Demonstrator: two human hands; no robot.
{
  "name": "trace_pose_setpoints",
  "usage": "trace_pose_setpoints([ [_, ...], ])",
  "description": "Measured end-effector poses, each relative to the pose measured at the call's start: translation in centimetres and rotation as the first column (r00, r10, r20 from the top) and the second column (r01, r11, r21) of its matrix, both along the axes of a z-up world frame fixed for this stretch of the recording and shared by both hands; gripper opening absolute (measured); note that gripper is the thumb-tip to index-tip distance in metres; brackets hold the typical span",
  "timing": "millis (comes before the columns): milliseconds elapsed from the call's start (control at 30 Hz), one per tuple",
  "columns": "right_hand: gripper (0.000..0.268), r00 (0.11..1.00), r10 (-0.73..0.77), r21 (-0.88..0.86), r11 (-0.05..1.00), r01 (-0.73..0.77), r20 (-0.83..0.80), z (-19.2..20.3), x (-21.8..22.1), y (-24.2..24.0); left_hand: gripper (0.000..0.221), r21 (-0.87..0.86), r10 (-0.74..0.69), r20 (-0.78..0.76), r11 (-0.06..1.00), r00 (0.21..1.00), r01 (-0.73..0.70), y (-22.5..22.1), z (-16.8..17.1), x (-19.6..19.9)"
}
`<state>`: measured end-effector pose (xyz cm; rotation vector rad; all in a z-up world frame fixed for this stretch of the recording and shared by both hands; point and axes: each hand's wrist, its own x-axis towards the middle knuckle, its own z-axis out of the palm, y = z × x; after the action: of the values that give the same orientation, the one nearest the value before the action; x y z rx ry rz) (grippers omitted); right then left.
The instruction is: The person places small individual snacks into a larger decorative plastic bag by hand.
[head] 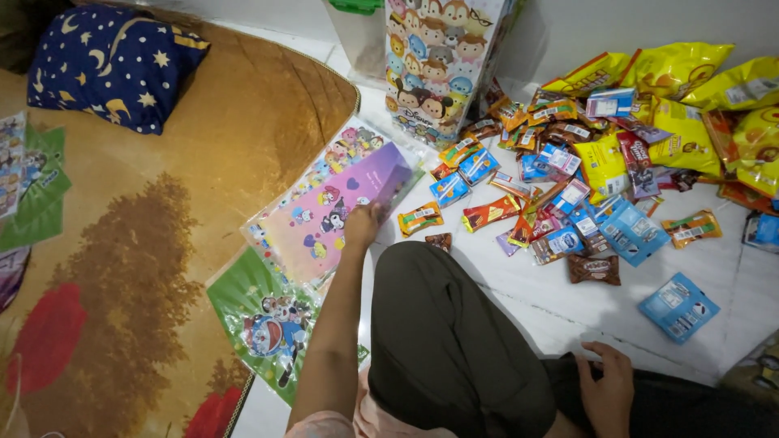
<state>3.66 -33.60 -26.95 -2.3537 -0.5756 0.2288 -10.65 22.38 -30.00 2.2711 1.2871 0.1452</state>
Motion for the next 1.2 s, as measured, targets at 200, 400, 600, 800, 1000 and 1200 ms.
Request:
trace_pose_setpoints([
  [200,0.025,0.999,-0.004,0.009,1.0,0.005,-0.038,0.2,0.1,0.1,0.033,-0.147,0.011,0.149,0.989,0.989,0.011,1.1,2.6,-0.5],
  [400,0.027,0.96,-0.107,-0.044,0.994,0.099,-0.258,2.9,0.5,1.5,0.025,-0.211,0.039,0.361,0.977,0.932,0.041,-3.4,13.2,0.9],
  [600,0.024,0.89,0.01,0.336,0.928,0.161,-0.456,-5.5,3.5,-0.1,0.024,0.033,-0.487,0.506,0.836,0.712,0.548,-8.2,19.1,4.3],
  [800,0.043,0.476,0.194,0.463,0.695,0.55,-0.858,0.9,5.9,2.5,0.066,0.309,-0.86,0.433,0.424,0.27,0.851,-22.0,30.6,8.0],
  [1000,0.096,0.193,0.548,0.543,0.6,0.588,-0.814,0.7,10.9,1.0,0.015,0.705,-0.997,0.067,0.018,-0.042,0.709,-32.4,27.0,8.7],
  [1200,0.109,0.182,0.492,0.515,0.716,0.471,-0.851,15.0,7.8,3.1,0.017,0.707,-0.984,0.013,-0.119,-0.18,0.697,-34.5,24.4,7.6],
])
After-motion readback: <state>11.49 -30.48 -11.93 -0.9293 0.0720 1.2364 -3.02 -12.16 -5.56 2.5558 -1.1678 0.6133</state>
